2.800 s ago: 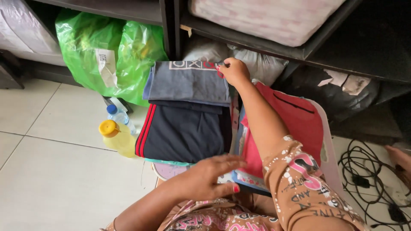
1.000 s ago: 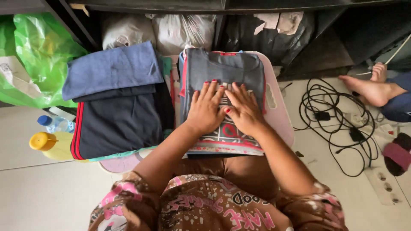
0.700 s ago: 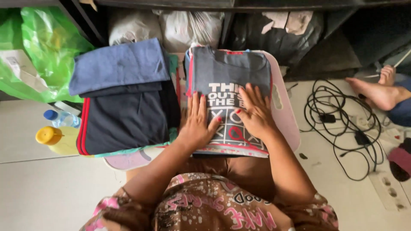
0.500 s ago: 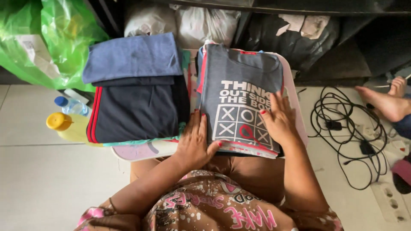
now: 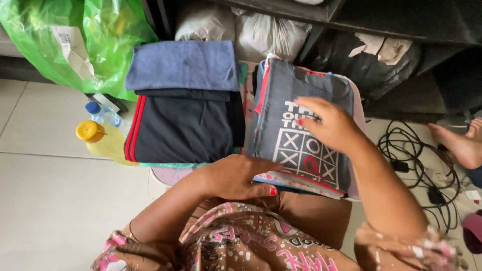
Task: The person is folding various items of clothing and organizing them into neat stacks on a small tray.
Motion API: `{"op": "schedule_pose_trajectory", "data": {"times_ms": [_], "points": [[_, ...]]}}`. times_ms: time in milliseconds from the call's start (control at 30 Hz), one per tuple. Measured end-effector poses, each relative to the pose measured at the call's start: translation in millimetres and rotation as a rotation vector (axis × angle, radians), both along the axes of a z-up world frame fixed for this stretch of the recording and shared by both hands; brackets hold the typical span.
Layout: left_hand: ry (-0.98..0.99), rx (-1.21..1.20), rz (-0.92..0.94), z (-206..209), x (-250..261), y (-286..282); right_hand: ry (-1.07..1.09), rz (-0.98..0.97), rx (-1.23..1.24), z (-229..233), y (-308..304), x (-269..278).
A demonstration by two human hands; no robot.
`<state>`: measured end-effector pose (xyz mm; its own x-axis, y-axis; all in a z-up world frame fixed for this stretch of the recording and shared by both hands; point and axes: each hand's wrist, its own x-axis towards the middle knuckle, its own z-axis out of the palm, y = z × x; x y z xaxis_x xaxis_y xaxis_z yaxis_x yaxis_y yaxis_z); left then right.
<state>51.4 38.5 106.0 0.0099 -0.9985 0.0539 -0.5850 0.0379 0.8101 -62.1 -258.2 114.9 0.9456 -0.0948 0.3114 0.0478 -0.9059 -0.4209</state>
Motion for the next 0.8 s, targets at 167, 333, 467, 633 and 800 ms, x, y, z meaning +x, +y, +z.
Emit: {"op": "schedule_pose_trajectory", "data": {"times_ms": [167, 333, 467, 633, 800], "points": [[-0.007, -0.089, 0.077, 14.8, 18.3, 15.4, 0.105, -0.100, 0.134, -27.4, -19.4, 169.3], [0.079, -0.116, 0.113, 15.6, 33.4, 47.2, 0.274, -0.334, 0.180, -82.4, -27.6, 289.8], [0.108, -0.279, 0.251, 8.7, 50.0, 62.8, 0.245, -0.394, 0.099, -90.0, -5.6, 312.9], [0.002, -0.588, 0.382, -2.7, 90.2, 45.1, -0.070, -0.292, -0.169, -77.8, 16.9, 301.7], [-0.665, -0.516, 0.814, 35.2, 152.2, 18.9, -0.303, 0.194, 0.649, 11.6, 69.9, 214.2]]}}
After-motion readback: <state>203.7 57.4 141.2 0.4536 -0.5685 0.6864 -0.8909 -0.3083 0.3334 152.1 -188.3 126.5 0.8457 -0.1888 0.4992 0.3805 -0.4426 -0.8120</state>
